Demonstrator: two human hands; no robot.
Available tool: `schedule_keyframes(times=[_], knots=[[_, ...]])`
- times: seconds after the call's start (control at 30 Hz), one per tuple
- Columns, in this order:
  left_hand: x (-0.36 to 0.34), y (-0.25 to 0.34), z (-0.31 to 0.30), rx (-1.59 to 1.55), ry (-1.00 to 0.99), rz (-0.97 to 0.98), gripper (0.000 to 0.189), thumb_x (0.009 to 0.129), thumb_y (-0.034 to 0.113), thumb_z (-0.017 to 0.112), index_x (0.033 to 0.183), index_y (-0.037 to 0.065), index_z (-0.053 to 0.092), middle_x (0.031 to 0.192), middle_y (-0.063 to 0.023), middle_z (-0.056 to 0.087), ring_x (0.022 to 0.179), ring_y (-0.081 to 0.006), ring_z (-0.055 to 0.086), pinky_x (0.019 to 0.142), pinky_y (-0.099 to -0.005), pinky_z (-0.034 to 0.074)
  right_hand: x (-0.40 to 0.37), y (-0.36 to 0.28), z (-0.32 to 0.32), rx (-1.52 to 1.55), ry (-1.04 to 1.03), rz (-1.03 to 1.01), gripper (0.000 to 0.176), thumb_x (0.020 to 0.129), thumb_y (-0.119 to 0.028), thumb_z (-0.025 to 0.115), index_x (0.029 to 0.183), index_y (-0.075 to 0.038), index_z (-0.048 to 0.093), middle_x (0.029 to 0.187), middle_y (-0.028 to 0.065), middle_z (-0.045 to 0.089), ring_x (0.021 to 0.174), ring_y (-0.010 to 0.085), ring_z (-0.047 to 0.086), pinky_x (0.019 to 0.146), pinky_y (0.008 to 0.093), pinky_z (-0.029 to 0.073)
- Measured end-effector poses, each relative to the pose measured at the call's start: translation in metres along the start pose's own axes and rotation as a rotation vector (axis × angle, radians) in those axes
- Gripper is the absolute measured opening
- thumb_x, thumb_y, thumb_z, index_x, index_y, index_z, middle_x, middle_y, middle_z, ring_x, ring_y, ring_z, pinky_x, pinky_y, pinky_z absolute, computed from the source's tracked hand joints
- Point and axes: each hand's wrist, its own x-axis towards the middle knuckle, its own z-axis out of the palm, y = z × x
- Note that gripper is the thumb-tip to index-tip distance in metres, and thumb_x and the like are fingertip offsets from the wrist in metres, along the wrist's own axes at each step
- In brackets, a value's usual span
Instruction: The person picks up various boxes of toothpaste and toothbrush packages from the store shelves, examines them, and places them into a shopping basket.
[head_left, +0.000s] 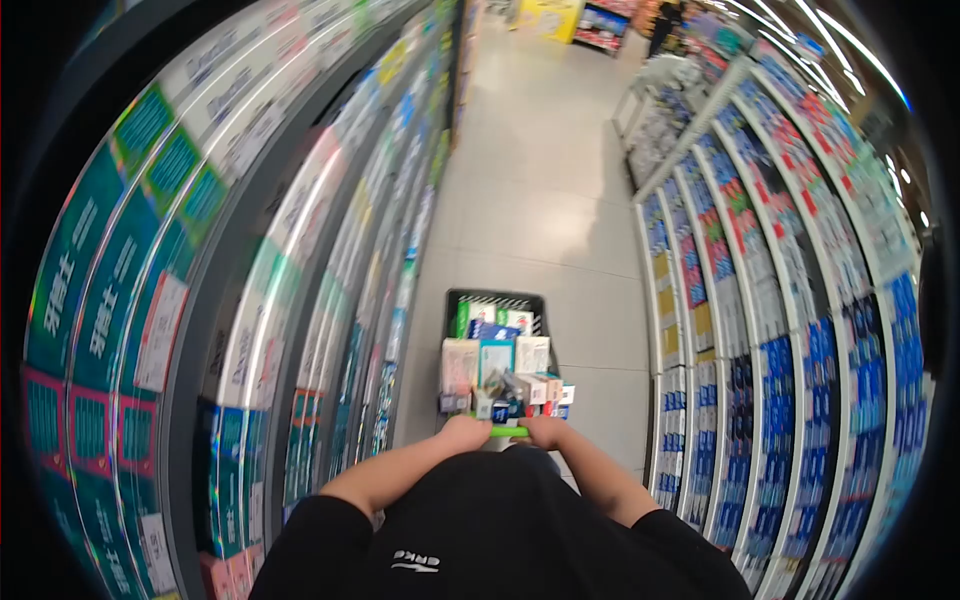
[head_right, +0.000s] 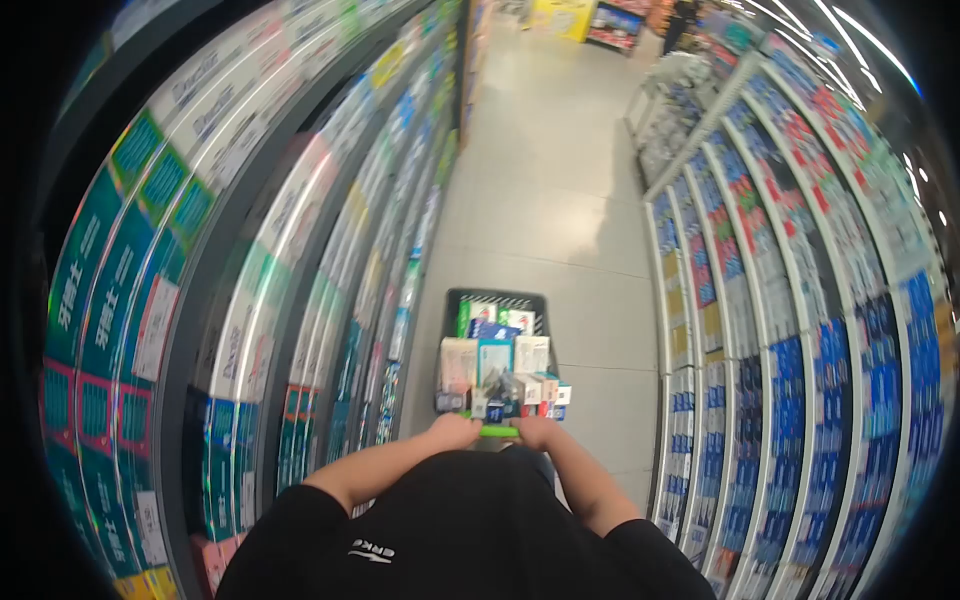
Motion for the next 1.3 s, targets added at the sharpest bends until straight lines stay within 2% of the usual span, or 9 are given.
schedule_keyframes(times=[0.37, 0.4, 0.5, 0.53, 0.63, 0.73, 0.87, 0.93, 1.3], knots=[[0.047, -0.021, -0.021, -0.068, 0.056, -0.239, 0.02, 0.095, 0.024, 0.055, 0.091, 0.008, 0.067, 0.08, -0.0132, 0.072, 0.076, -0.0333, 0.074, 0.065, -0.0487, 0.059, 0.041, 0.025, -0.068, -0.057, 0.02, -0.012, 0.055, 0.095, -0.061, 0.06, 0.111, -0.008, 0.063, 0.096, 0.0222, 0.071, 0.092, 0.0431, 0.069, 0.08, 0.0523, 0.053], [0.053, -0.025, -0.026, -0.075, -0.07, -0.282, 0.028, 0.096, 0.024, 0.056, 0.116, 0.009, 0.067, 0.086, -0.0156, 0.072, 0.081, -0.0348, 0.073, 0.07, -0.0492, 0.058, 0.045, 0.027, -0.074, -0.059, 0.02, -0.03, 0.056, 0.095, -0.061, 0.059, 0.112, -0.007, 0.064, 0.097, 0.0223, 0.071, 0.093, 0.043, 0.069, 0.081, 0.052, 0.053], [0.052, -0.031, -0.042, -0.347, 0.037, -0.412, 0.053, 0.094, 0.022, 0.059, 0.146, 0.012, 0.052, 0.093, -0.0169, 0.071, 0.089, -0.0359, 0.072, 0.076, -0.0487, 0.057, 0.052, 0.03, -0.092, -0.074, -0.004, -0.06, 0.059, 0.096, -0.061, 0.058, 0.117, -0.006, 0.064, 0.1, 0.0229, 0.071, 0.097, 0.0429, 0.068, 0.084, 0.0514, 0.053], [0.049, -0.032, -0.055, -0.37, 0.142, -0.421, 0.073, 0.092, 0.018, 0.06, 0.16, 0.018, 0.033, 0.104, -0.0167, 0.07, 0.097, -0.0366, 0.069, 0.083, -0.0479, 0.055, 0.056, 0.03, -0.1, -0.083, -0.012, -0.063, 0.06, 0.096, -0.061, 0.058, 0.118, -0.006, 0.064, 0.102, 0.0231, 0.071, 0.098, 0.0429, 0.068, 0.085, 0.0512, 0.053], [0.024, -0.021, -0.181, -0.431, 0.633, -0.428, 0.061, 0.089, 0.013, 0.064, 0.148, 0.005, 0.047, 0.121, -0.0198, 0.065, 0.107, -0.0403, 0.065, 0.092, -0.0477, 0.053, 0.073, 0.043, -0.114, -0.089, -0.01, -0.102, 0.063, 0.097, -0.063, 0.054, 0.119, -0.006, 0.065, 0.106, 0.0237, 0.071, 0.102, 0.0428, 0.067, 0.088, 0.051, 0.052], [-0.015, -0.054, -0.262, 0.233, 1.018, -0.493, 0.053, 0.086, 0.021, 0.074, 0.133, 0.003, 0.058, 0.132, -0.0188, 0.062, 0.121, -0.0382, 0.059, 0.103, -0.048, 0.047, 0.08, 0.051, -0.128, -0.088, 0.007, -0.16, 0.064, 0.097, -0.065, 0.053, 0.117, -0.005, 0.066, 0.107, 0.0244, 0.071, 0.103, 0.043, 0.067, 0.088, 0.0513, 0.053], [-0.061, -0.069, -0.37, 0.756, 1.019, -0.952, 0.063, 0.095, 0.041, 0.067, 0.142, 0.002, 0.051, 0.145, -0.0207, 0.053, 0.131, -0.0372, 0.052, 0.111, -0.0506, 0.04, 0.09, 0.054, -0.15, -0.099, 0.015, -0.194, 0.063, 0.096, -0.064, 0.054, 0.11, -0.003, 0.065, 0.101, 0.0246, 0.071, 0.098, 0.0436, 0.068, 0.085, 0.0521, 0.054], [-0.062, -0.069, -0.402, 0.54, 0.876, -1.25, 0.072, 0.097, 0.049, 0.06, 0.149, 0.002, 0.044, 0.153, -0.0206, 0.046, 0.14, -0.0371, 0.045, 0.115, -0.0506, 0.036, 0.097, 0.058, -0.155, -0.109, 0.013, -0.199, 0.063, 0.096, -0.063, 0.055, 0.108, -0.002, 0.065, 0.099, 0.0247, 0.071, 0.096, 0.0438, 0.068, 0.084, 0.0523, 0.054], [-0.079, -0.126, -0.42, 0.484, 0.691, -1.29, 0.073, 0.102, 0.05, 0.052, 0.156, 0.005, 0.035, 0.162, -0.0179, 0.035, 0.15, -0.0306, 0.032, 0.12, -0.0404, 0.033, 0.118, 0.065, -0.185, -0.079, 0.038, -0.206, 0.058, 0.094, -0.061, 0.058, 0.107, -0.005, 0.066, 0.098, 0.0238, 0.072, 0.095, 0.0419, 0.07, 0.084, 0.0529, 0.055]])
